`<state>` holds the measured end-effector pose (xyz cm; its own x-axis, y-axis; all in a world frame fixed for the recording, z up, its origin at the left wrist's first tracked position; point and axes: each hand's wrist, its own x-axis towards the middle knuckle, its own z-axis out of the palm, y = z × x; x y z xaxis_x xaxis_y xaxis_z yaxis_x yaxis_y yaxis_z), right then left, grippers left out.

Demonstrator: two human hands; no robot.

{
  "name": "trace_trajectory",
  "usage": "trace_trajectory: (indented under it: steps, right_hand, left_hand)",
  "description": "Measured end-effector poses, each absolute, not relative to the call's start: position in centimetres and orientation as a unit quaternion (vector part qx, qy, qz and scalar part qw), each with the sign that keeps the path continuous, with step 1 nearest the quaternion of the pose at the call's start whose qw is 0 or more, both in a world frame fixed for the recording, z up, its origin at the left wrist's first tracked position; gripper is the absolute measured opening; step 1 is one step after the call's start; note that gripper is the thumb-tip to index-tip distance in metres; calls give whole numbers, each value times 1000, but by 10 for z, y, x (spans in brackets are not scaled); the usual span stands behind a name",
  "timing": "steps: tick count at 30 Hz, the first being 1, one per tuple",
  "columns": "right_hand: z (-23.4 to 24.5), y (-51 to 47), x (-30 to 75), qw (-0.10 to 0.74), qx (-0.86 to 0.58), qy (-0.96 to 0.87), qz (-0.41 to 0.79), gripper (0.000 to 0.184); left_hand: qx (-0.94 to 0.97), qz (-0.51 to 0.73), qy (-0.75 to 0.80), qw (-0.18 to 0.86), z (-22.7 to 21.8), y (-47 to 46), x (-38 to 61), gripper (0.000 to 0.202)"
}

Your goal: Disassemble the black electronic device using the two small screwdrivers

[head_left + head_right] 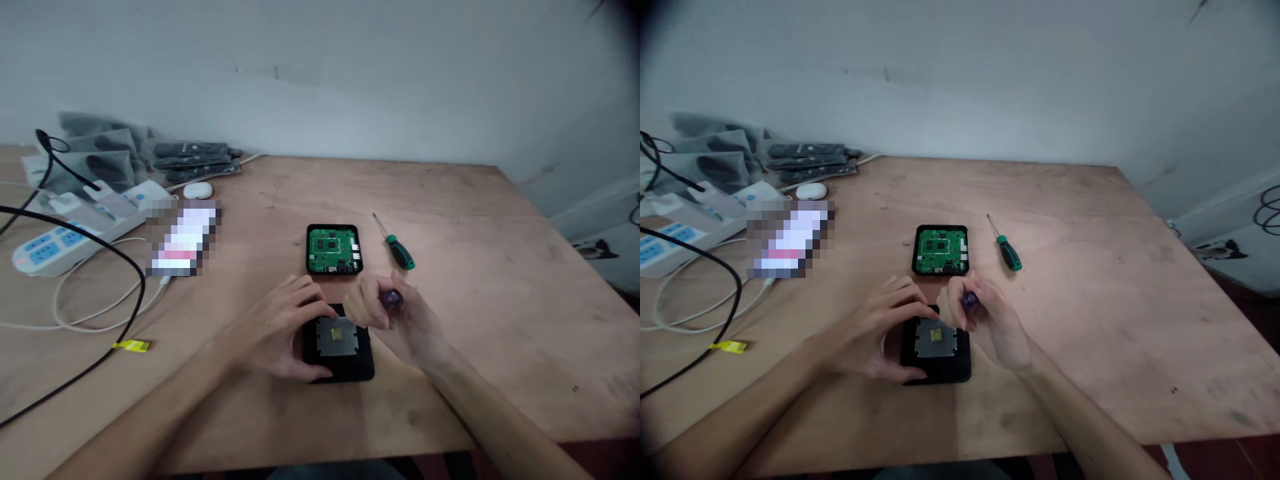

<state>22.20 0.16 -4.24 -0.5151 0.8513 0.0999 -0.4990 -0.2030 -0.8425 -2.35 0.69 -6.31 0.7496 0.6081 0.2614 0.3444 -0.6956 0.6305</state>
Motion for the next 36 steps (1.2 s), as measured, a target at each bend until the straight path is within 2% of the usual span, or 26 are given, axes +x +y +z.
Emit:
trace_trajectory:
  steps: [2,6,9,12,16,19,22,27,33,36]
  right_hand:
    - [-41,1,222,448,-191,-433,758,58]
    - [-38,1,223,437,-173,-390,792,31]
    - [-37,1,224,436,-176,-374,799,25]
    - [-37,2,223,434,-181,-400,786,30]
    - [-40,3,221,442,-200,-443,754,57]
    - [-42,2,221,445,-206,-448,747,66]
    - [-40,1,222,442,-203,-437,757,63]
    - [-38,1,222,440,-183,-376,795,32]
    - [-43,5,222,442,-170,-374,798,32]
    - [-45,6,224,435,-163,-409,785,41]
  left_hand:
    - [893,228,269,282,-62,7,-24,66]
    - [895,227,262,281,-59,9,-23,63]
    - [895,231,257,280,-58,10,-22,63]
    - [896,229,262,276,-59,9,-21,62]
    - [895,228,264,278,-60,9,-22,64]
    - [895,223,267,279,-62,8,-23,66]
    - [894,221,269,281,-63,8,-24,66]
    - [891,218,271,292,-62,7,-24,66]
    - [884,224,277,303,-62,6,-22,68]
    - [885,222,276,303,-63,6,-22,68]
